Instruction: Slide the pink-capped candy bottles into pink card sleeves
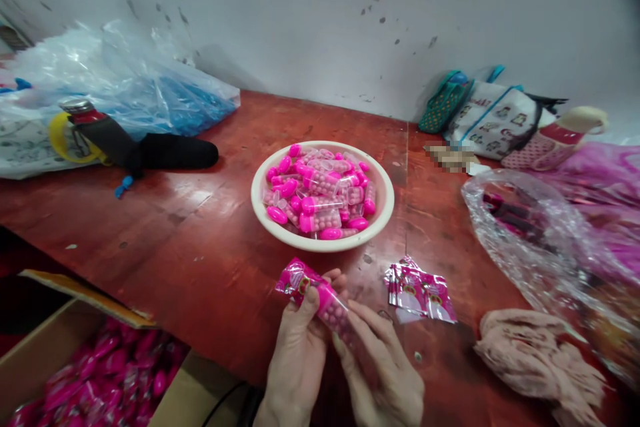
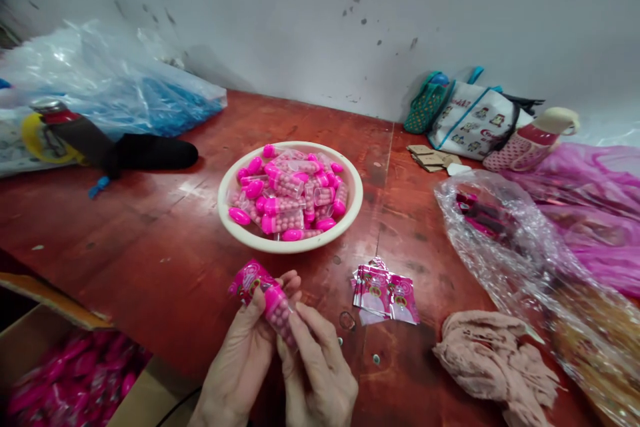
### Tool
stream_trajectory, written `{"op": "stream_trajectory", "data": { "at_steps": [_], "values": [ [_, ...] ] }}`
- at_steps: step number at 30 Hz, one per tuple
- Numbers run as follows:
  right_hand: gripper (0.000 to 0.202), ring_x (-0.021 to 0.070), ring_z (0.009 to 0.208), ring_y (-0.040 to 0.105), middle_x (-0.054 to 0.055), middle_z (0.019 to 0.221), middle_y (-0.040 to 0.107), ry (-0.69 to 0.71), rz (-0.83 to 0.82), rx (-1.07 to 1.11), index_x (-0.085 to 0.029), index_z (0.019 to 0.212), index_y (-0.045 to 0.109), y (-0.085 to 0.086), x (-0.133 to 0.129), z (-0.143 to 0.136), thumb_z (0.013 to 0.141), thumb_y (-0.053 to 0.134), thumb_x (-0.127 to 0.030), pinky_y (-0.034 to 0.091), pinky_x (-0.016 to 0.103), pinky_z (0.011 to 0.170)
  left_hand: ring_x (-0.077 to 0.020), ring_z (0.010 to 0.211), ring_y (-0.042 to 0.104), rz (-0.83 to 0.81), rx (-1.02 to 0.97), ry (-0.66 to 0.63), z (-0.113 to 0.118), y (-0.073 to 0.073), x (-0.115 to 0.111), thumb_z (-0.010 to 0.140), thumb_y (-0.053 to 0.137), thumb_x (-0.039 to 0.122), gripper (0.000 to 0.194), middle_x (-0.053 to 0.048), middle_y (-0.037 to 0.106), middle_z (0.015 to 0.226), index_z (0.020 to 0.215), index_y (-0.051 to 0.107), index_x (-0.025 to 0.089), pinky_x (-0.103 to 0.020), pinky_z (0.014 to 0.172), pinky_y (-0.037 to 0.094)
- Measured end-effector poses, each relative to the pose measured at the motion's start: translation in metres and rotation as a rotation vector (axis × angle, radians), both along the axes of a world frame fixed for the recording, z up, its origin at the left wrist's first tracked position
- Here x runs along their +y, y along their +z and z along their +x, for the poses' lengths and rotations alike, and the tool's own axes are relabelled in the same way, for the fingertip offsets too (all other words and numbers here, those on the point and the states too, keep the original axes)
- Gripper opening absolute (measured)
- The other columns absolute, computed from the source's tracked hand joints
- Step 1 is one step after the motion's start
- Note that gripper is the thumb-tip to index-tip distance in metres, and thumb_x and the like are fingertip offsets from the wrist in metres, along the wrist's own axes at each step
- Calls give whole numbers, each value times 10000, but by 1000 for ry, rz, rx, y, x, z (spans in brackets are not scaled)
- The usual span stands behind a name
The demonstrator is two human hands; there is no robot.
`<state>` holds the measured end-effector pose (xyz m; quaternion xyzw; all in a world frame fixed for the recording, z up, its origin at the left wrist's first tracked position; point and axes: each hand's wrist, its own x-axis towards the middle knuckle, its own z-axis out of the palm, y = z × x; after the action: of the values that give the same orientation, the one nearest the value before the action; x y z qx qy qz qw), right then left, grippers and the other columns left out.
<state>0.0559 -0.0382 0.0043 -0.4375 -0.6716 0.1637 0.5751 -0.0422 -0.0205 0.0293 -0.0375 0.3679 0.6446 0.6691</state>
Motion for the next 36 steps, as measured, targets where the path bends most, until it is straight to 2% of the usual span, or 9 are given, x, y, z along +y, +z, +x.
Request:
{"op": "stream_trajectory", "data": {
  "at_steps": [6, 10, 15, 21, 24, 26, 29, 32, 36],
  "values": [
    [405, 152, 840, 660, 26, 979, 674, -112, -24, 84, -239, 1107, 638, -4, -8, -5, 753, 622, -44, 542, 219, 747, -252, 987, 611, 140, -131, -106, 6, -12, -7, 673, 722, 318, 263, -60, 701, 930, 892, 685, 176, -408, 934, 426],
    [421, 151, 859, 663, 44, 1016, 669, -159, 15, 3, -211, 1150, 617, -6, -11, -11, 773, 578, -27, 529, 199, 769, -263, 1041, 582, 132, -95, -98, 6, -11, -7, 733, 668, 287, 201, -73, 707, 899, 892, 684, 165, -446, 975, 373],
    [375, 145, 865, 657, 49, 1001, 666, -81, -20, 51, -201, 1124, 632, -9, -9, -16, 791, 567, -41, 531, 188, 755, -272, 1052, 574, 99, -55, -58, -3, -12, -6, 735, 659, 335, 245, -84, 704, 942, 908, 681, 163, -457, 991, 342],
    [394, 153, 895, 638, 43, 1010, 657, -38, -98, 173, -218, 1110, 631, -14, -10, -14, 767, 605, -25, 530, 226, 786, -305, 1037, 578, 218, -98, -146, -8, -23, -8, 736, 642, 388, 315, -117, 683, 1018, 958, 670, 167, -490, 971, 346],
    [318, 177, 905, 633, 59, 985, 657, 12, -178, 214, -208, 1086, 638, -14, -9, -12, 793, 599, -91, 534, 269, 784, -311, 1046, 570, 234, -76, -156, -8, -19, -7, 776, 585, 412, 342, -141, 671, 1041, 969, 667, 141, -486, 961, 356],
    [281, 183, 885, 637, 65, 972, 654, 21, -199, 202, -208, 1077, 643, -13, -9, -11, 813, 582, -133, 543, 278, 756, -298, 1033, 579, 221, -16, -145, -6, -14, -6, 806, 558, 372, 313, -151, 662, 1062, 964, 665, 124, -467, 958, 365],
    [336, 174, 868, 637, 63, 987, 643, -68, -139, 126, -230, 1119, 625, -12, -9, -13, 821, 547, -95, 548, 260, 716, -278, 1007, 597, 171, 55, -148, -2, -8, -5, 819, 558, 280, 225, -149, 670, 1042, 936, 665, 121, -447, 951, 376],
    [388, 171, 893, 631, 62, 1006, 640, -158, -87, 77, -232, 1129, 622, -13, -10, -14, 805, 532, -38, 543, 248, 734, -277, 997, 604, 136, 24, -188, 2, -8, -5, 805, 581, 267, 223, -144, 688, 988, 966, 656, 132, -458, 937, 386],
    [328, 175, 882, 637, 41, 984, 659, -58, -221, 244, -225, 1084, 631, -14, -10, -15, 791, 576, -89, 545, 261, 748, -276, 1002, 603, 166, -33, -205, 3, -12, -5, 782, 607, 307, 264, -138, 690, 983, 991, 650, 151, -467, 938, 385]
  ]
}}
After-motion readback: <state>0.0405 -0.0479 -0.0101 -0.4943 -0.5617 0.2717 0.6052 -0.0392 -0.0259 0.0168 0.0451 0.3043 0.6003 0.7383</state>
